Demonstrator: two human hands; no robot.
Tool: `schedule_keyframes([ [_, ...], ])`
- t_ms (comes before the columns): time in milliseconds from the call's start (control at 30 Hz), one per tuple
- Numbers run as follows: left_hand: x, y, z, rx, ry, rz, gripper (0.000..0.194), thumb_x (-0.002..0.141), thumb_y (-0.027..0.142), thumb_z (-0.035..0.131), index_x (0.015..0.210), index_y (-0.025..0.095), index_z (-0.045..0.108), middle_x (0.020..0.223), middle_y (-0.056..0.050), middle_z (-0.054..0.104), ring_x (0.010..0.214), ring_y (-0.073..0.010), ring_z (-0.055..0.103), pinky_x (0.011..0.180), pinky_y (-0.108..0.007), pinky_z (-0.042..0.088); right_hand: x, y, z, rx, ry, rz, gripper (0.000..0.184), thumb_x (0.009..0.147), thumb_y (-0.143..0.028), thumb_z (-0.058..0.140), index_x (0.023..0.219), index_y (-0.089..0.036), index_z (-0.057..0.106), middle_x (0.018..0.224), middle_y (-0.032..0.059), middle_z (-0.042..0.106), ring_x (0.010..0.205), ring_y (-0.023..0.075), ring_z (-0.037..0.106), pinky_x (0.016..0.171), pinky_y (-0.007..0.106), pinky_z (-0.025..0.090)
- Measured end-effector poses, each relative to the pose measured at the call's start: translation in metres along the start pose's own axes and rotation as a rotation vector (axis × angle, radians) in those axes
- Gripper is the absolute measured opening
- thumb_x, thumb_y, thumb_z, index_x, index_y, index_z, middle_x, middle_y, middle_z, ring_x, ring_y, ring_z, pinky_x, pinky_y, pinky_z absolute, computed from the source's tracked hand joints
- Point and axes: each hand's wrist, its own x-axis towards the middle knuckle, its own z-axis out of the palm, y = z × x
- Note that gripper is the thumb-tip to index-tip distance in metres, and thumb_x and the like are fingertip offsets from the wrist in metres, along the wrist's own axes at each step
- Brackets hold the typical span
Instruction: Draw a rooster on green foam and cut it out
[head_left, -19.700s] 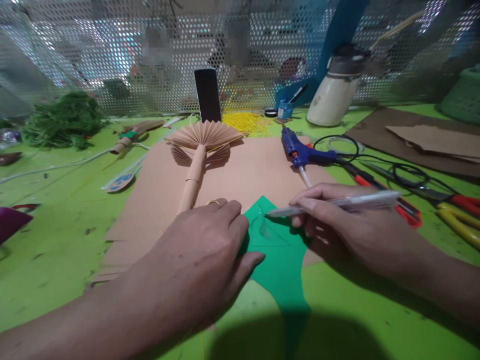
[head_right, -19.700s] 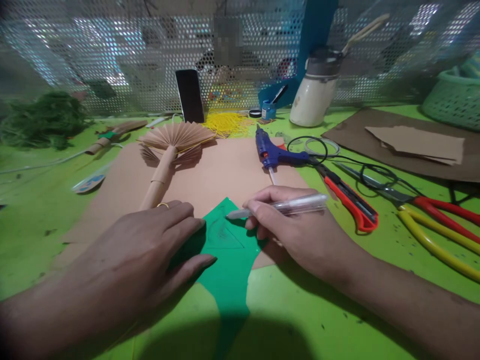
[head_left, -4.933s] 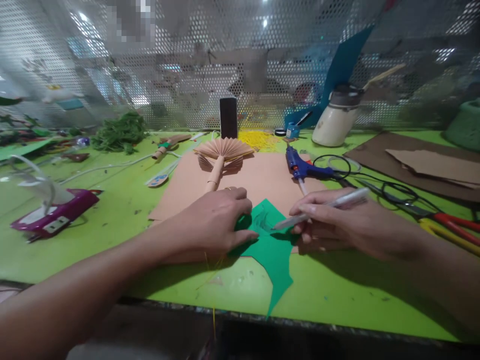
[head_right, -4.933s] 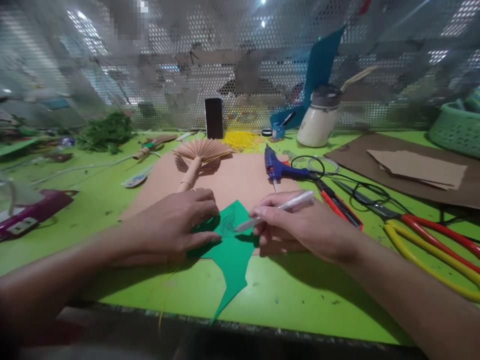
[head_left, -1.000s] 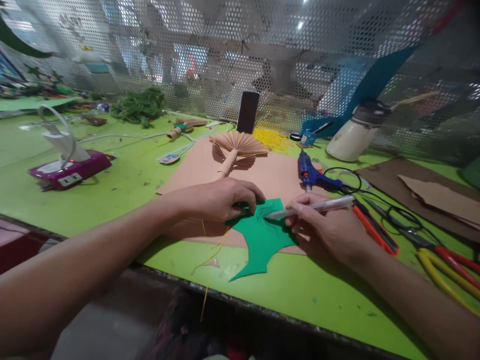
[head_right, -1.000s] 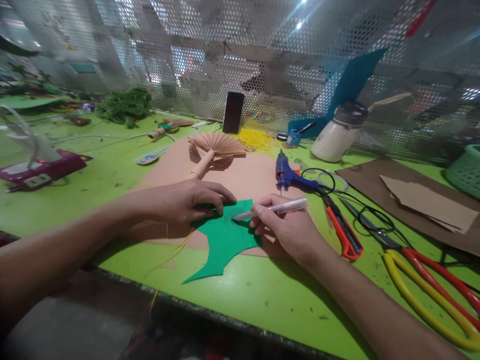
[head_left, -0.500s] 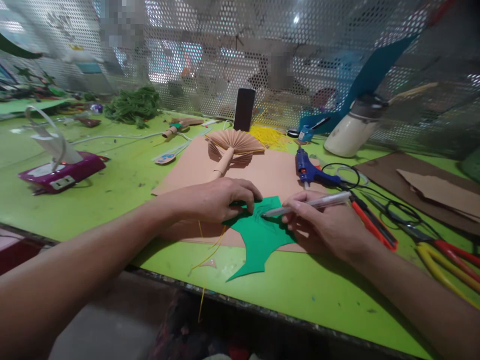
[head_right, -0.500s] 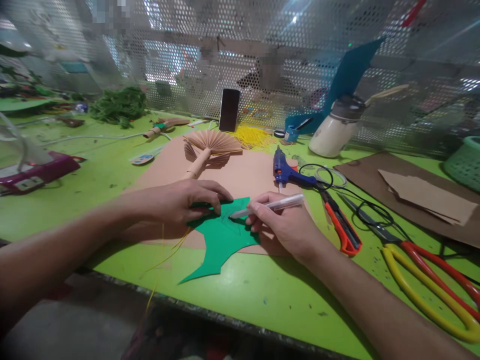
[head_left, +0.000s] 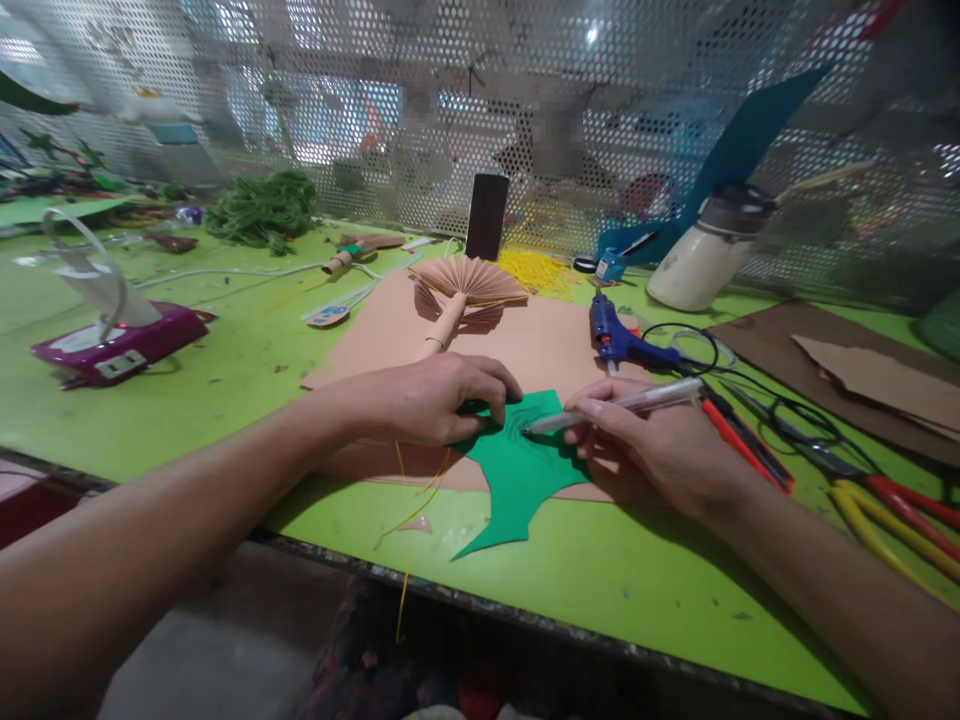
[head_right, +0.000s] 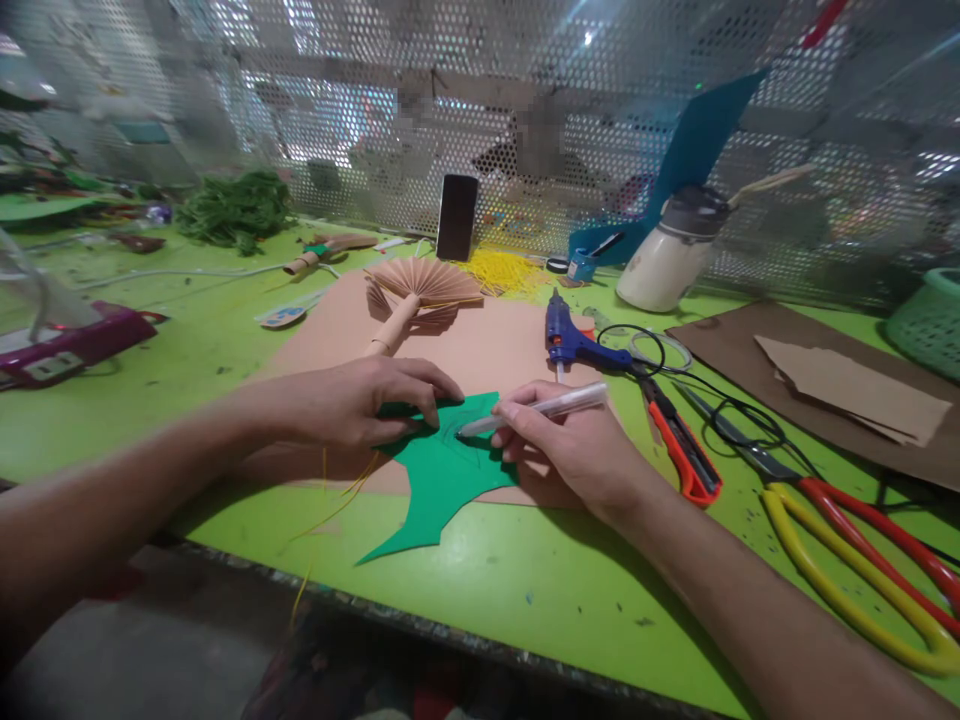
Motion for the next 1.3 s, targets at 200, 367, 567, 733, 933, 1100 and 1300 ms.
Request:
schedule_keyframes([
  [200,0.000,0.001,0.000,0.001,0.004,-0.010,0.019,0.084,0.003,0.064,0.095,0.016,0.074,0.130,-0.011,0.067,0.115,-0.0232,0.067,0.102,-0.033,0.051,-0.001,-0.002,-0.006,-0.038,-0.003,0.022,0.022,0.080,-0.032,0.081,0.067,-0.018,0.070,0.057,0.0010,0.070,0.045,0.0078,0.054,0.042,0.017,0.037],
  [367,0.001,0.002,-0.001,-0.008,-0.010,-0.022,0.021,0.083,0.002,0.063,0.095,0.015,0.075,0.130,-0.012,0.068,0.115,-0.0240,0.067,0.104,-0.034,0.051,-0.001,-0.002,-0.006,-0.008,0.018,0.015,0.018,0.083,-0.033,0.079,0.073,-0.020,0.071,0.063,-0.0006,0.071,0.053,0.0093,0.060,0.049,0.018,0.044],
  [567,0.001,0.003,-0.001,-0.004,-0.011,-0.019,0.020,0.084,0.004,0.063,0.096,0.015,0.075,0.129,-0.012,0.068,0.114,-0.0240,0.067,0.104,-0.034,0.050,-0.002,-0.004,-0.001,-0.027,-0.008,0.027,0.018,0.077,-0.033,0.083,0.073,-0.018,0.075,0.066,0.0016,0.073,0.056,0.0093,0.061,0.052,0.017,0.046],
  [733,0.001,0.001,-0.001,0.006,0.006,0.012,0.019,0.085,0.004,0.063,0.095,0.016,0.074,0.127,-0.011,0.069,0.112,-0.0230,0.068,0.101,-0.032,0.051,-0.001,-0.002,-0.010,-0.033,0.013,0.018,0.018,0.080,-0.028,0.077,0.065,-0.020,0.070,0.056,-0.0011,0.067,0.043,0.0080,0.051,0.041,0.019,0.036],
  [933,0.002,-0.001,-0.001,-0.022,0.013,0.049,0.022,0.084,0.004,0.061,0.095,0.018,0.074,0.126,-0.010,0.069,0.111,-0.0236,0.068,0.101,-0.035,0.052,-0.001,-0.003,-0.004,-0.031,-0.007,0.004,0.015,0.083,-0.034,0.080,0.080,-0.019,0.077,0.071,0.0013,0.073,0.062,0.0113,0.062,0.055,0.020,0.046],
  [1100,0.001,-0.001,-0.001,-0.022,0.019,0.038,0.019,0.085,0.005,0.063,0.093,0.018,0.074,0.127,-0.010,0.069,0.112,-0.0226,0.068,0.101,-0.033,0.051,-0.004,-0.006,-0.006,-0.058,0.007,0.028,0.016,0.077,-0.032,0.081,0.070,-0.019,0.075,0.059,0.0022,0.070,0.050,0.0112,0.057,0.046,0.021,0.041],
  [1300,0.000,-0.003,-0.001,-0.028,0.014,0.042,0.019,0.084,0.004,0.062,0.093,0.017,0.073,0.126,-0.011,0.069,0.110,-0.0239,0.068,0.099,-0.035,0.052,0.000,-0.003,-0.008,-0.038,0.047,-0.014,0.018,0.082,-0.031,0.077,0.068,-0.021,0.074,0.062,0.0011,0.071,0.051,0.0108,0.057,0.047,0.021,0.040],
])
